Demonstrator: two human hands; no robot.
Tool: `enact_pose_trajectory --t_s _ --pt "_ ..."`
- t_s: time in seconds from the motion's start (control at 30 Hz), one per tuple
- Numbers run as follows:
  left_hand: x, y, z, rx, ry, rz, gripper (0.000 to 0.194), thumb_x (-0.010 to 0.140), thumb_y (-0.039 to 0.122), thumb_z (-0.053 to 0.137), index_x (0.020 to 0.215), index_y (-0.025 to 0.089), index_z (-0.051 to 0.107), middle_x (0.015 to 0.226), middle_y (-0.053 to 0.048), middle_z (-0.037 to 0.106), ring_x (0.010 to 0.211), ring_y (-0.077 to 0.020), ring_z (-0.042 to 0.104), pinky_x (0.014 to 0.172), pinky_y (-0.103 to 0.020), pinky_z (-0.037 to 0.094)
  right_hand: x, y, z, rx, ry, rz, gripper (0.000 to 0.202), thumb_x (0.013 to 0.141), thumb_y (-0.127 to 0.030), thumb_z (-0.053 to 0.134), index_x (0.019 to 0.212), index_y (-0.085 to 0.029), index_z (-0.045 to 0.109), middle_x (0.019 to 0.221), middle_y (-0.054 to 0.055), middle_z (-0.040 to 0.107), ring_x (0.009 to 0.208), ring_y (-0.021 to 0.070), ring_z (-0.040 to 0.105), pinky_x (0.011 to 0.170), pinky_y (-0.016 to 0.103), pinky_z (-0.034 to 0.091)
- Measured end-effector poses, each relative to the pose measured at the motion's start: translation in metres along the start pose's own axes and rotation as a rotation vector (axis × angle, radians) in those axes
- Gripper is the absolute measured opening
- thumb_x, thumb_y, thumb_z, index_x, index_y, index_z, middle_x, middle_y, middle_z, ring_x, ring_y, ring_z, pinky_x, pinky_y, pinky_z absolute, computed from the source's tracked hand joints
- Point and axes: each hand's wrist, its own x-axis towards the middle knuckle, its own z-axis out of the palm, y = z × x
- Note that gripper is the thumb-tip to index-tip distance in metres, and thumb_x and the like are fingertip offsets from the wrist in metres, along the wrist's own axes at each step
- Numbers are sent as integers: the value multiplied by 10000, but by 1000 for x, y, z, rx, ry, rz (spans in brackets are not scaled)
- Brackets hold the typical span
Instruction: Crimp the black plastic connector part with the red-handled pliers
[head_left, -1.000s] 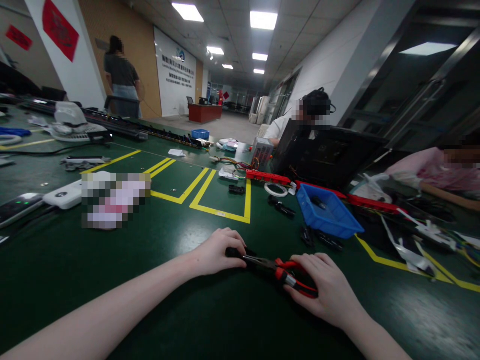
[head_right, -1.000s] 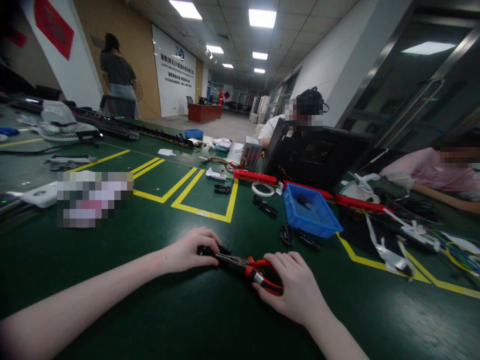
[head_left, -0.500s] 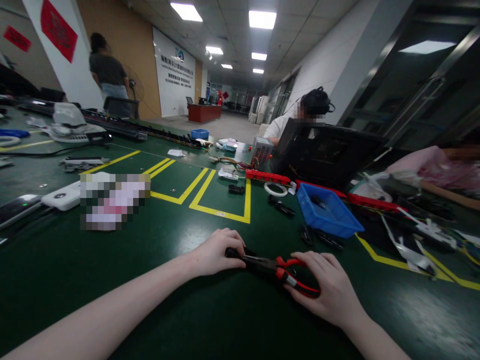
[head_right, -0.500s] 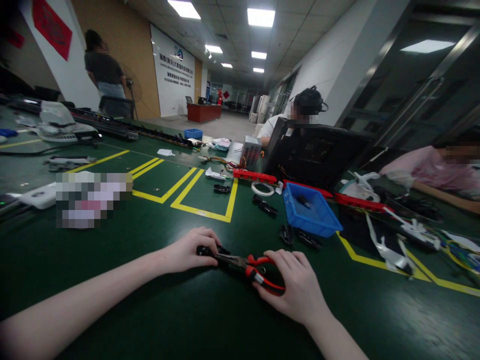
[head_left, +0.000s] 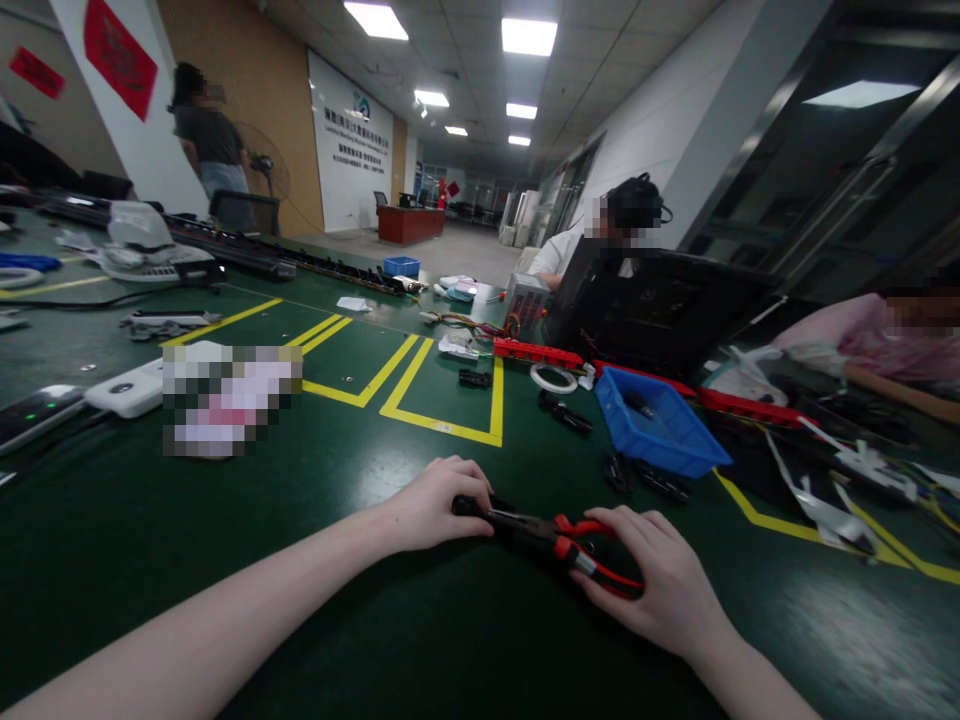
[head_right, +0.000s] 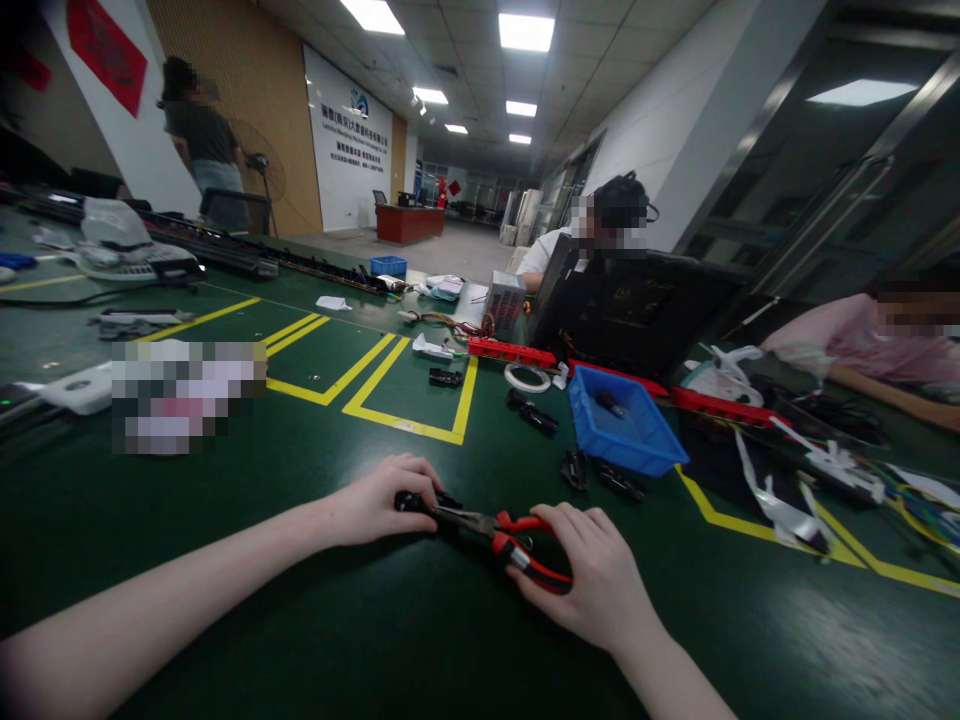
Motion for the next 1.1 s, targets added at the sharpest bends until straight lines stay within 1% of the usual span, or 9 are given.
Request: enact_pose_trajectory --t_s 0.17,0.33,0.5,0.6,0.83,1.1 --pt "0 -1 1 3 10 16 94 829 259 739 856 189 681 1081 -32 645 1021 -221 581 899 -371 415 1 -2 0 17 3 -6 444 802 -474 635 1129 -183 564 943 89 688 766 211 649 663 333 501" --pt "0 0 1 8 3 3 94 830 258 738 864 192 680 1081 -31 648 1018 -226 586 903 -376 414 -2 0 1 37 -19 -7 499 799 -534 628 1145 -180 562 960 94 691 755 208 648 651 329 511" --pt "0 0 0 2 0 4 97 833 259 733 879 190 683 1084 -39 649 1018 -228 585 904 -380 418 -2 -3 3 36 -26 34 436 831 -508 574 1127 -188 580 947 92 691 726 202 635 634 329 497" --pt "0 1 0 -1 -6 -2 98 837 267 728 883 192 685 1083 -39 645 1021 -229 579 899 -378 421 -1 -4 1 30 -21 26 410 830 -482 567 1115 -188 588 916 89 689 717 203 634 634 329 492" --pt "0 1 0 39 -24 6 101 841 270 726 899 199 685 1077 -30 646 1022 -230 569 905 -382 401 -3 3 -1 10 -25 19 433 805 -451 573 1153 -195 592 936 96 691 726 211 636 643 339 496" --pt "0 2 -1 30 -22 -2 96 836 259 730 891 193 685 1076 -32 650 1026 -225 571 914 -380 393 5 -11 -10 -35 -12 -25 408 797 -431 592 1105 -164 597 894 102 692 698 201 642 621 326 502"
